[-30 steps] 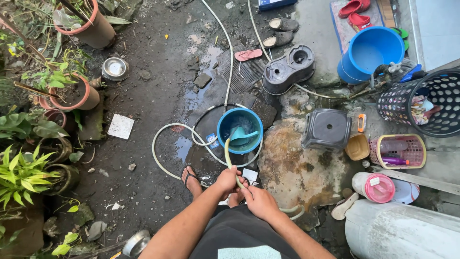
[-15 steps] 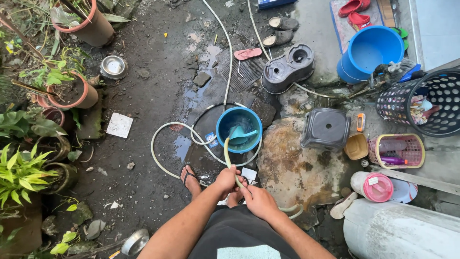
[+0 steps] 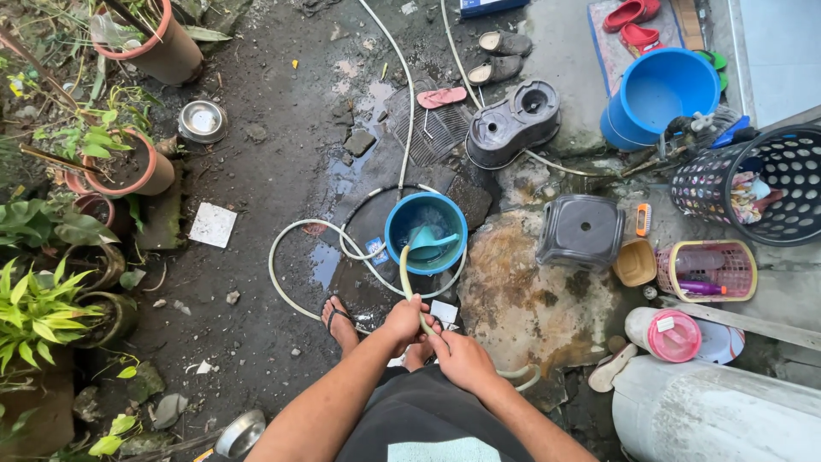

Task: Water various potted plants in a garden using a water dipper and manage a hose and bucket

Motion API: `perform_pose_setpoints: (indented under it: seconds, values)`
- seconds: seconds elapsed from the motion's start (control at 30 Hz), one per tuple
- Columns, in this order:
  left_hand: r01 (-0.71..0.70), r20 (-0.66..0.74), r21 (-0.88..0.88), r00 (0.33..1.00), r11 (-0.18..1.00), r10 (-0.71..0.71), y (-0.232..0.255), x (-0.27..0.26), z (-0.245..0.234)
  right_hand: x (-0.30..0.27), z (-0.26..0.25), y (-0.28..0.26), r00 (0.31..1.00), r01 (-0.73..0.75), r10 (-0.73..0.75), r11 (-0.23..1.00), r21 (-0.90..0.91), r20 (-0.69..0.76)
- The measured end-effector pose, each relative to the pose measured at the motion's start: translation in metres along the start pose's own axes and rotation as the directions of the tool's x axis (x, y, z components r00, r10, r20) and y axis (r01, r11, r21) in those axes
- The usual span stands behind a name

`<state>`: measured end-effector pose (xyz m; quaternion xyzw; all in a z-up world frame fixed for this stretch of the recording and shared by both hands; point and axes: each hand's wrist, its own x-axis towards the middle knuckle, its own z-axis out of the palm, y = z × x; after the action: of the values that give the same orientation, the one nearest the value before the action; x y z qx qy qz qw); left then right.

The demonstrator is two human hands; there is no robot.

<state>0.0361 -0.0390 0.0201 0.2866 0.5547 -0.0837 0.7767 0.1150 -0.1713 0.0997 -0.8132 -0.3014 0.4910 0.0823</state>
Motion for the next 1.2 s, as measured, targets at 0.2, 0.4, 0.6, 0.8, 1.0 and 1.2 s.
perform_pose_setpoints:
  seconds: [0.2,0.4,0.6,0.8,1.0,1.2]
  values:
    - [0.006,-0.001,0.024,1.000,1.000,-0.006,0.002,-0.001,0.000,-0.001,-0.001,-0.002,1.000,-0.009,0.009,1.000,0.006,0.002]
    - [-0.009,-0.002,0.014,1.000,1.000,0.009,-0.003,0.007,-0.002,0.002,0.001,0.000,1.000,-0.016,0.016,1.000,0.001,0.002]
    - [-0.009,-0.009,0.020,1.000,1.000,0.009,0.000,0.004,-0.001,0.003,0.003,0.001,1.000,-0.003,0.003,1.000,-0.011,-0.008]
    - [-0.007,0.012,0.014,1.000,1.000,0.007,-0.012,0.017,-0.005,-0.002,0.004,0.000,0.999,0.012,-0.013,1.000,-0.020,-0.051]
    - [0.003,0.082,0.100,0.997,0.995,-0.011,0.003,0.014,-0.014,-0.012,0.005,-0.022,0.996,-0.054,0.057,0.998,0.043,-0.066]
    - [-0.033,0.100,0.100,0.995,0.995,0.023,-0.004,0.026,-0.026,-0.007,0.026,-0.025,0.988,-0.077,0.080,0.997,0.030,-0.134]
